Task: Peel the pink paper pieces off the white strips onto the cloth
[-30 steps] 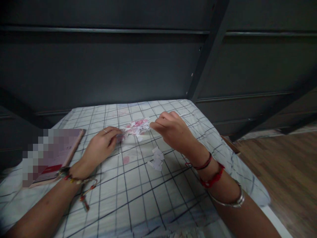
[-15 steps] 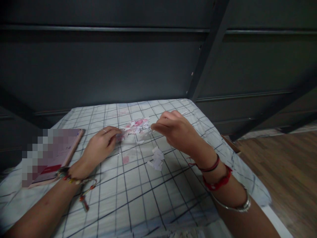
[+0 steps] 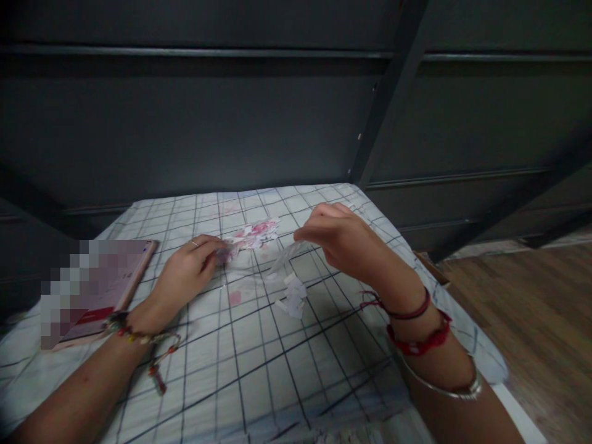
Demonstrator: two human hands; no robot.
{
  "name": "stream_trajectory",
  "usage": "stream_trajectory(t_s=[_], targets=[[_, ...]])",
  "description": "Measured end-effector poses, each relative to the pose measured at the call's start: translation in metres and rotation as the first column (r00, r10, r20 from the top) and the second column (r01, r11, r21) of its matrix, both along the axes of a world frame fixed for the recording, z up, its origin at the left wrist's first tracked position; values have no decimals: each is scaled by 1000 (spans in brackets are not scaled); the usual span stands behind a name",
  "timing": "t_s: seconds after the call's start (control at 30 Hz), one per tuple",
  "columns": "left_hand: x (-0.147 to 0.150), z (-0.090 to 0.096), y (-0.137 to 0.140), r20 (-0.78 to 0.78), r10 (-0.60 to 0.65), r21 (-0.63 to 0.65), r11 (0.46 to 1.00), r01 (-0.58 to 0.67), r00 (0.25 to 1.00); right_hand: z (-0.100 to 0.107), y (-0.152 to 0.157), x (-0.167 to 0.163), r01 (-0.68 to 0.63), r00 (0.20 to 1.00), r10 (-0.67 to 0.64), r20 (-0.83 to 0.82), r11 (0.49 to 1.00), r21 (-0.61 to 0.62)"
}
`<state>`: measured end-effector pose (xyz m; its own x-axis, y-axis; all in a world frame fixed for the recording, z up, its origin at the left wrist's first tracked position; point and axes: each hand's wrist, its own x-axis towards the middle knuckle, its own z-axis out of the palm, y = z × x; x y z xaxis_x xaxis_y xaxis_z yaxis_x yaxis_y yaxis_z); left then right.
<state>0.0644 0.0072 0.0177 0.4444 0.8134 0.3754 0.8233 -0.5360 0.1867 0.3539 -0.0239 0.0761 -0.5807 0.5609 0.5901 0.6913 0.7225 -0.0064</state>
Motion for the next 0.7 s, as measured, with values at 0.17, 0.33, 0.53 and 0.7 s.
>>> stream_trajectory(t_s=[0.17, 0.33, 0.53, 0.7], targets=[[0, -1, 1, 6, -13, 11, 1000, 13, 1000, -1, 1, 4, 5, 998, -3, -58, 999, 43], [0, -2, 1, 11, -9, 14, 1000, 9, 1000, -1, 0, 3, -35, 997, 30, -67, 997, -75], [-1, -2, 1, 17, -13, -1, 1000, 13, 1000, 7, -2, 11, -50, 997, 48, -61, 998, -36], [1, -1, 1, 25, -13, 4, 1000, 13, 1000, -1, 2, 1, 173, 983, -179, 31, 975, 139]])
